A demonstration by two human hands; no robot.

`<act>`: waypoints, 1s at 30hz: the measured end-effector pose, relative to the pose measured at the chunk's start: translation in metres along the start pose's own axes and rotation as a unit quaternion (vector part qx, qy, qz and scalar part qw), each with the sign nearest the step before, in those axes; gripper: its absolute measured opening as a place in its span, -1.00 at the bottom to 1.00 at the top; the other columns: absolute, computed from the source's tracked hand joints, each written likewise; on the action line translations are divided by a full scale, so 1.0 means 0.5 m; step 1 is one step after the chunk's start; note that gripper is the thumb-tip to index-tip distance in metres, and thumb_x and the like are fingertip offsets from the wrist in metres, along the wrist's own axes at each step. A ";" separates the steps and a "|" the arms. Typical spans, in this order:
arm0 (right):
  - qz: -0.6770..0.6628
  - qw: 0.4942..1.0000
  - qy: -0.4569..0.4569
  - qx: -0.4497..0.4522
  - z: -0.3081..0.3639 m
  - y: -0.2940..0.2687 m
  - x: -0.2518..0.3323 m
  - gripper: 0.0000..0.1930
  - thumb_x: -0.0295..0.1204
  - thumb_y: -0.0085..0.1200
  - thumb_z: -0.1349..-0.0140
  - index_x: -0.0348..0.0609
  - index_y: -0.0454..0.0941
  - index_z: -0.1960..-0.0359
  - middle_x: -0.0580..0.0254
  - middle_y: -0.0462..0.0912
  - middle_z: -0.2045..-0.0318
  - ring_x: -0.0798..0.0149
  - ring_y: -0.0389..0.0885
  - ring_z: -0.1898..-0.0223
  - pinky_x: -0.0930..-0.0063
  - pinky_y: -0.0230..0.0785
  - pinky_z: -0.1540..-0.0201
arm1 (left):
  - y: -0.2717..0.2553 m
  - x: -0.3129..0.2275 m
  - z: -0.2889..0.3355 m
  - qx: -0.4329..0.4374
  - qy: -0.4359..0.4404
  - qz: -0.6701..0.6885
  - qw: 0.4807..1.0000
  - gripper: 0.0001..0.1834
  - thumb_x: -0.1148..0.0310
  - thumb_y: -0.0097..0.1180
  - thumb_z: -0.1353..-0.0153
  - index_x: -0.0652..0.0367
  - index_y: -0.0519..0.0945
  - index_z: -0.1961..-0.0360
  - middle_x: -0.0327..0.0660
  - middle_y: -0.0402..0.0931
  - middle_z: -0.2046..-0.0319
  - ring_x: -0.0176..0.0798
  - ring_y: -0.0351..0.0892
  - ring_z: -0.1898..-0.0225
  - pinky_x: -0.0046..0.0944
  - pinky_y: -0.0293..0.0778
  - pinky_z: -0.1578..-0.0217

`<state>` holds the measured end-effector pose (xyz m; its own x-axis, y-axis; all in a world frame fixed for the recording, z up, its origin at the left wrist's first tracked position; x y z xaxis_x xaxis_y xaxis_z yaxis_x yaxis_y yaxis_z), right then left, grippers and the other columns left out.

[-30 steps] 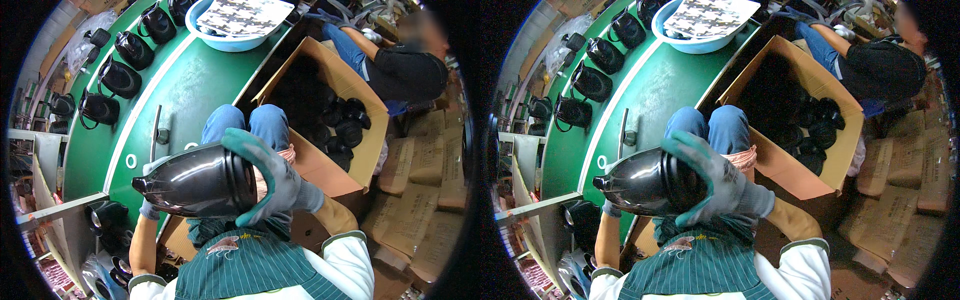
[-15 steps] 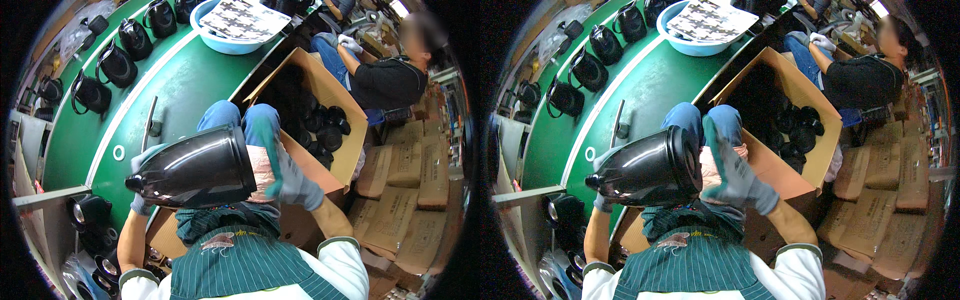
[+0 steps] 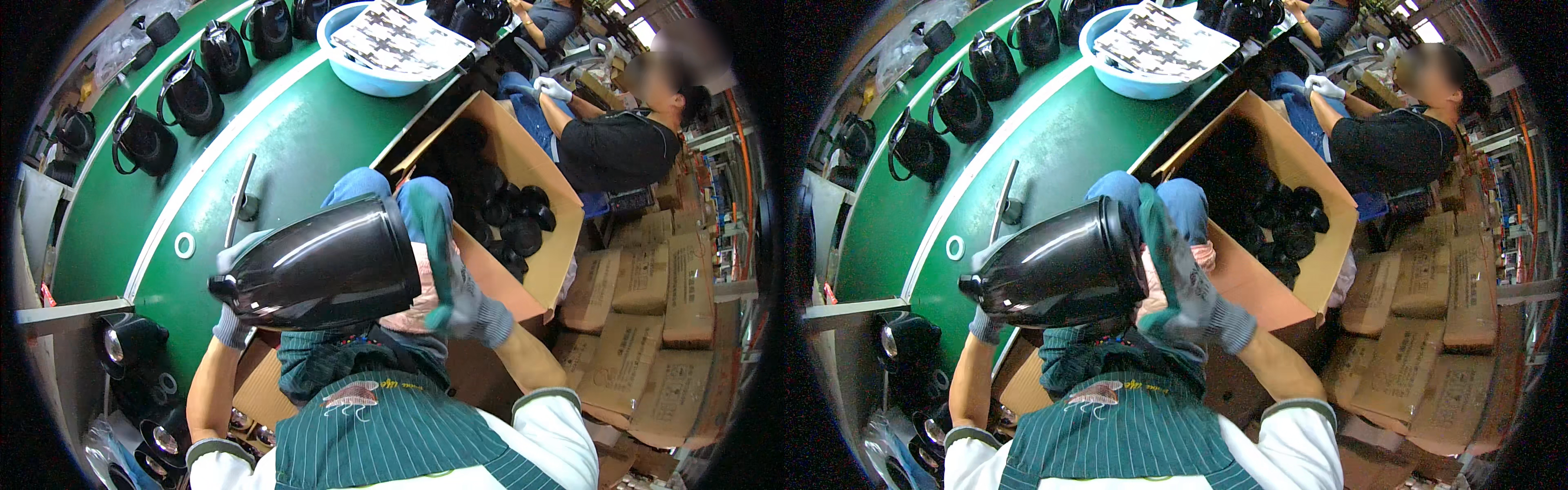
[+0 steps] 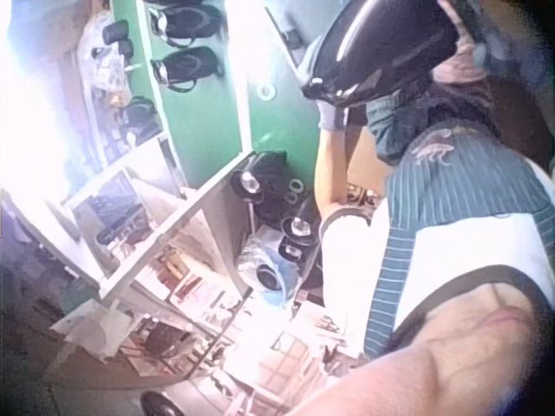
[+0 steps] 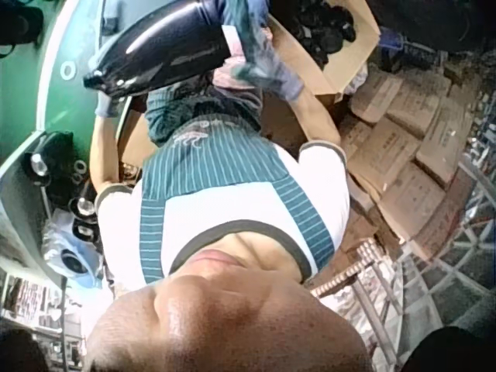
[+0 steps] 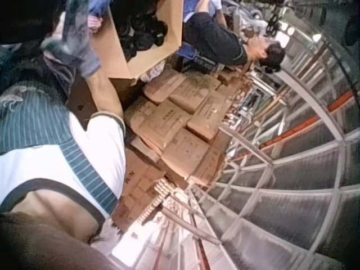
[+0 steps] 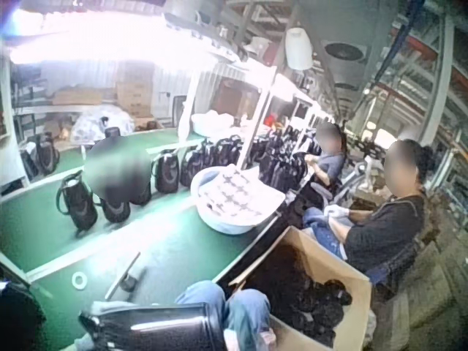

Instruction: The person assembles black electric kettles by inserting a metal rod into the base and attaching a circular lid. They repeatedly pick up kettle bodies from a box, insert the rod, and secure the lid, placing finished units on the green workbench.

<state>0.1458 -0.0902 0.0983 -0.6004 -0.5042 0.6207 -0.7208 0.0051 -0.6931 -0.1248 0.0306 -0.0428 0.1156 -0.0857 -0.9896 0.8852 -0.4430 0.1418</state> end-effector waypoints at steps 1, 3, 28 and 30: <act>-0.019 0.995 -0.093 -0.037 -0.021 -0.013 0.024 0.27 0.29 0.31 -0.09 -0.25 -0.14 -0.59 -0.17 -0.07 -0.57 -0.28 -0.11 -0.57 0.04 -0.21 -0.56 | 0.013 0.025 0.009 0.014 -0.033 0.045 0.998 -0.57 0.27 0.22 -0.32 0.29 0.61 -0.14 -0.12 0.66 -0.01 -0.18 0.66 0.01 -0.20 0.58 -0.06; -0.305 0.943 0.064 -0.114 0.005 0.037 -0.027 0.04 0.21 0.11 -0.32 -0.25 -0.06 -0.57 -0.07 0.05 -0.55 -0.10 0.04 -0.56 0.10 -0.11 -0.57 | 0.048 -0.021 0.005 0.041 0.039 -0.019 0.998 -0.56 0.22 0.20 -0.36 0.25 0.60 -0.16 -0.08 0.65 -0.07 -0.11 0.66 -0.03 -0.13 0.58 -0.10; -0.054 0.995 -0.027 -0.079 -0.024 -0.022 0.047 -0.07 -0.03 0.12 -0.38 -0.30 -0.07 -0.57 -0.15 -0.05 -0.57 0.00 -0.01 -0.57 0.19 -0.10 -0.55 | 0.093 0.008 -0.009 0.140 -0.108 0.123 0.977 -0.58 0.30 0.29 -0.22 0.32 0.68 -0.05 -0.10 0.72 0.09 -0.23 0.71 0.10 -0.23 0.61 0.02; -0.077 0.993 -0.030 -0.084 -0.022 -0.022 0.035 -0.09 -0.08 0.15 -0.36 -0.27 -0.06 -0.56 -0.14 0.00 -0.55 0.01 0.04 -0.55 0.20 -0.03 -0.53 | 0.116 0.034 -0.002 0.173 -0.162 0.208 0.949 -0.57 0.29 0.29 -0.23 0.32 0.68 -0.06 -0.11 0.72 0.09 -0.24 0.71 0.10 -0.23 0.61 0.02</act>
<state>0.1392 -0.0898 0.1207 -0.4613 -0.5599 0.6882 -0.8526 0.0652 -0.5185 -0.0710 0.0044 -0.0515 0.2289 -0.5631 -0.7941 0.5852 -0.5722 0.5745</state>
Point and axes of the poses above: each hand's wrist, its own z-axis away from the middle knuckle, its own y-axis out of the palm, x = y × z, the point moved 9 cm from there along -z, towards the middle knuckle
